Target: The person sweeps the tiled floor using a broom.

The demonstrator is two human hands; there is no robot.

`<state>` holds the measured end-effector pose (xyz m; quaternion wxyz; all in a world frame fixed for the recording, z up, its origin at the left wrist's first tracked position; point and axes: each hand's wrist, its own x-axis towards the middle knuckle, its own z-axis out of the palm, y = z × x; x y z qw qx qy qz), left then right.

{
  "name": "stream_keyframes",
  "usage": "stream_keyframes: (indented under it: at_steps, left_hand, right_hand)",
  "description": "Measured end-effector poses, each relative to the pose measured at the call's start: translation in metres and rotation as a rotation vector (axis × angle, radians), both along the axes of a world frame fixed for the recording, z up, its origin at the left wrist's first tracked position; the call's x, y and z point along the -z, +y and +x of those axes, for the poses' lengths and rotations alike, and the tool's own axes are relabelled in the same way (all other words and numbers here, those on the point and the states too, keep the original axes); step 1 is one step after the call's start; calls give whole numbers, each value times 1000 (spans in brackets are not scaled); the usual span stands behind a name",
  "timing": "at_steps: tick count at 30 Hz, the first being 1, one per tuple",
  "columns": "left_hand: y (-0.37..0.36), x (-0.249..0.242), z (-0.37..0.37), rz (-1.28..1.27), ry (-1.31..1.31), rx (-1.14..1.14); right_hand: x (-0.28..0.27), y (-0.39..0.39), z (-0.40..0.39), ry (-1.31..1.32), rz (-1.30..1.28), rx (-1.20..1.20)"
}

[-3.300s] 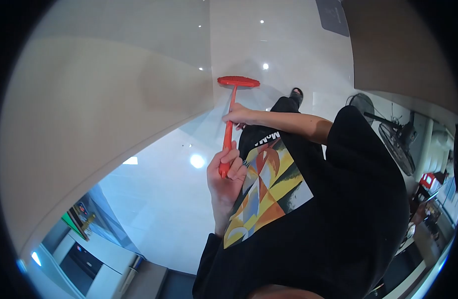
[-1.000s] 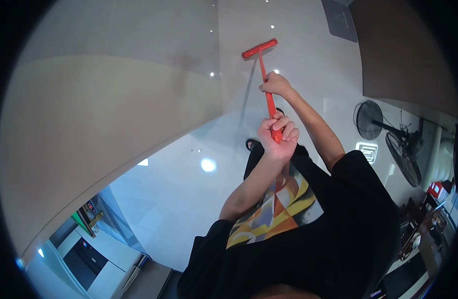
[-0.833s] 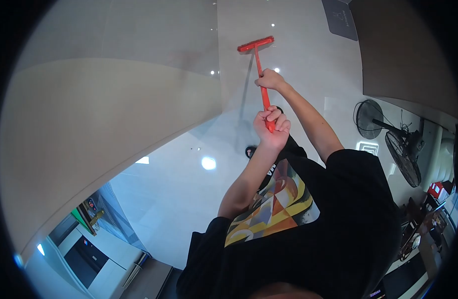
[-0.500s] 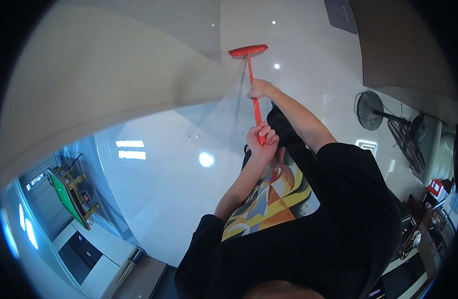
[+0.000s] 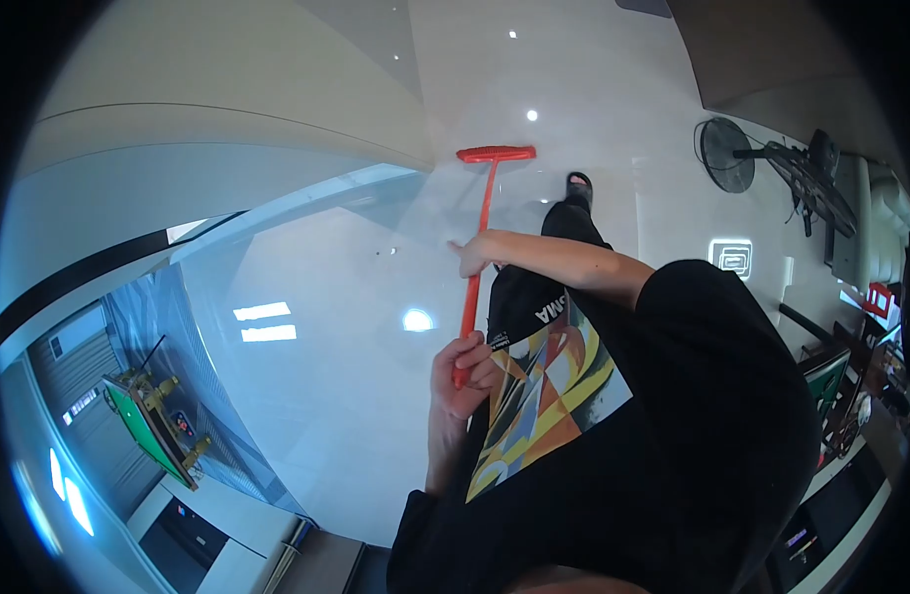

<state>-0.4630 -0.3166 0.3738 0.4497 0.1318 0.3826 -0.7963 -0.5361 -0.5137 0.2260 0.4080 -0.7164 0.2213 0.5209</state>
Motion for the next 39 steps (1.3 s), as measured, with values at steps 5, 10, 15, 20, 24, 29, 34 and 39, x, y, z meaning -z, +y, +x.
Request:
stream_keyframes:
  at_steps: [5, 10, 15, 20, 24, 29, 34, 39]
  left_hand:
    - [-27, -25, 8, -92, -109, 189]
    - [-95, -37, -40, -140, -123, 364]
    - [-161, -38, -129, -219, -149, 557]
    - [-179, -1, -285, -279, -13, 510]
    - [-258, 26, -391, -345, -39, 577]
    - [-366, 68, -525, -315, 7, 590]
    - [-360, 52, -567, -156, -100, 585]
    - [-288, 52, -490, -35, -75, 508]
  right_hand:
    - [-44, -17, -33, 22, 27, 464]
    - [-49, -67, -100, -64, -63, 602]
    - [-66, -113, -227, -57, -155, 832]
    - [-49, -116, -407, -68, -279, 1130]
    - [-21, -186, -519, -93, -433, 1349]
    - [55, -263, -645, -395, -771, 2050]
    - [37, -248, -673, -258, -508, 2060]
    - [50, -199, -612, -89, -610, 1694]
